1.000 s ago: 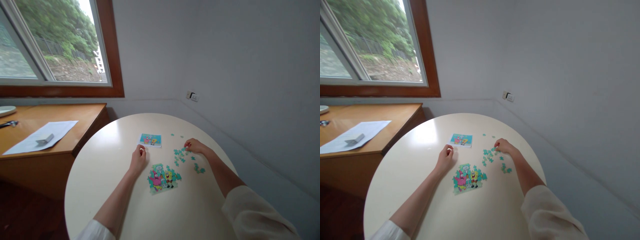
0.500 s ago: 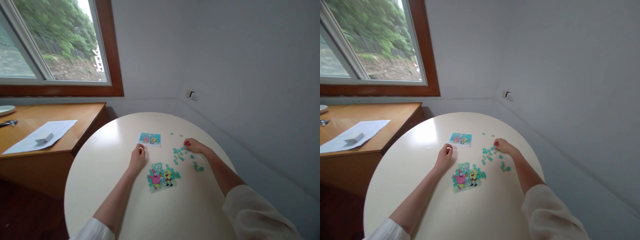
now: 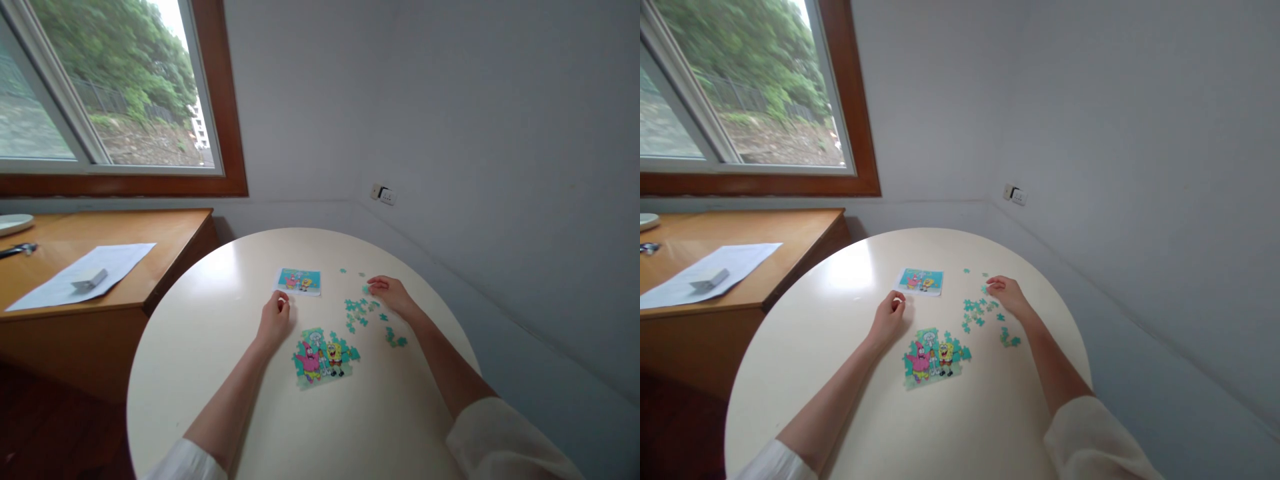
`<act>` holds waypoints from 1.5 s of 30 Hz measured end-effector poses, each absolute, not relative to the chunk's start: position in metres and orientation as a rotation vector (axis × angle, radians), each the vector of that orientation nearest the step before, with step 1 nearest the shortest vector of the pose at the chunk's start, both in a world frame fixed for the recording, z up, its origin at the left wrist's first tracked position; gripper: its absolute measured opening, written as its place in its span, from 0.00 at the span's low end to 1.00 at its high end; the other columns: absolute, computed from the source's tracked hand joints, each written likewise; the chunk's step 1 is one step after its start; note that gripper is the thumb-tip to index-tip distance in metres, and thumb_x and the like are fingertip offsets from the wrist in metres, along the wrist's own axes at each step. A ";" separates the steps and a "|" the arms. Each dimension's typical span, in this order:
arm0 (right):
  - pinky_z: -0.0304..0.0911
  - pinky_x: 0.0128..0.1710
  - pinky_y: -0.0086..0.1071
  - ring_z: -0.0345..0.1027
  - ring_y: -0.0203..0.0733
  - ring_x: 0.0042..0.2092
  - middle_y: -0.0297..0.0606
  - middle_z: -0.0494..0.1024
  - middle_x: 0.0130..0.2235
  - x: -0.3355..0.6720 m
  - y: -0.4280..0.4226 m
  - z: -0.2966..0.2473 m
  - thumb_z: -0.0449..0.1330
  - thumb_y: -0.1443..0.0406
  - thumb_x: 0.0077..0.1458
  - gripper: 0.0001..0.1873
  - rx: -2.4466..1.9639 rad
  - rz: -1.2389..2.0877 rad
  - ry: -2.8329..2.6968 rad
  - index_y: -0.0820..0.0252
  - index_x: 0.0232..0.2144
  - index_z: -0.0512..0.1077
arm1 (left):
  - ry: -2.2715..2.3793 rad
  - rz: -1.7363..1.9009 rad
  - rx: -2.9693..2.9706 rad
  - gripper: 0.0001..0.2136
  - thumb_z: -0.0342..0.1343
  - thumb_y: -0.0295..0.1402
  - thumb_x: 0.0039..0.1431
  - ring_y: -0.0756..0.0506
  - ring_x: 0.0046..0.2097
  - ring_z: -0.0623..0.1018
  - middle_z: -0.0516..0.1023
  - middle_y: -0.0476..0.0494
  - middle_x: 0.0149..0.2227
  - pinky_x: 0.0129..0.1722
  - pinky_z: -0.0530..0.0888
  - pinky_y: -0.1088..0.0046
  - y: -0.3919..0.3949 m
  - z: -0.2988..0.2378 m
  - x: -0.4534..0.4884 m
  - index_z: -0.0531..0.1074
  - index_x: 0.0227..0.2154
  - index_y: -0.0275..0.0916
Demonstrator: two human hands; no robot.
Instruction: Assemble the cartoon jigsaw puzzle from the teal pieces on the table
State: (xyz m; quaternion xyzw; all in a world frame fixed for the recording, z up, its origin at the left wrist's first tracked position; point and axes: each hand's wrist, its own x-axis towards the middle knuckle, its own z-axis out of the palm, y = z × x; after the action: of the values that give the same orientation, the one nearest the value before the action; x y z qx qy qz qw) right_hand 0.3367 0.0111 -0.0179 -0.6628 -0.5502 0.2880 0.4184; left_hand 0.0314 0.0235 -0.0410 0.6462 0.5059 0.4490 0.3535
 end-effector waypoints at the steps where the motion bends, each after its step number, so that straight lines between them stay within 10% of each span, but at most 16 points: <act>1: 0.64 0.34 0.31 0.70 0.39 0.32 0.40 0.76 0.30 0.330 0.009 -0.017 0.59 0.63 0.42 0.17 -1.591 0.727 -1.398 0.64 0.37 0.70 | 1.311 1.162 1.669 0.01 0.45 0.29 0.49 0.53 0.19 0.57 0.53 0.58 0.15 0.22 0.53 0.79 0.023 -0.040 0.031 0.60 0.27 0.40; 45: 0.61 0.28 0.27 0.67 0.35 0.27 0.35 0.76 0.23 0.237 -0.037 -0.014 0.60 0.65 0.42 0.05 -1.358 1.071 -1.875 0.62 0.23 0.74 | 1.354 1.095 1.721 0.02 0.45 0.29 0.49 0.54 0.19 0.56 0.54 0.58 0.15 0.21 0.52 0.78 0.016 -0.032 0.029 0.62 0.27 0.39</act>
State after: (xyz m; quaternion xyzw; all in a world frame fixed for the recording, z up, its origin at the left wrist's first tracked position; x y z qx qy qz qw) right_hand 0.2368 -0.0374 -0.0136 -0.5095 -0.7031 0.4016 0.2911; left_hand 0.0286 0.0162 -0.0321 0.6610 0.5202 0.4205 0.3400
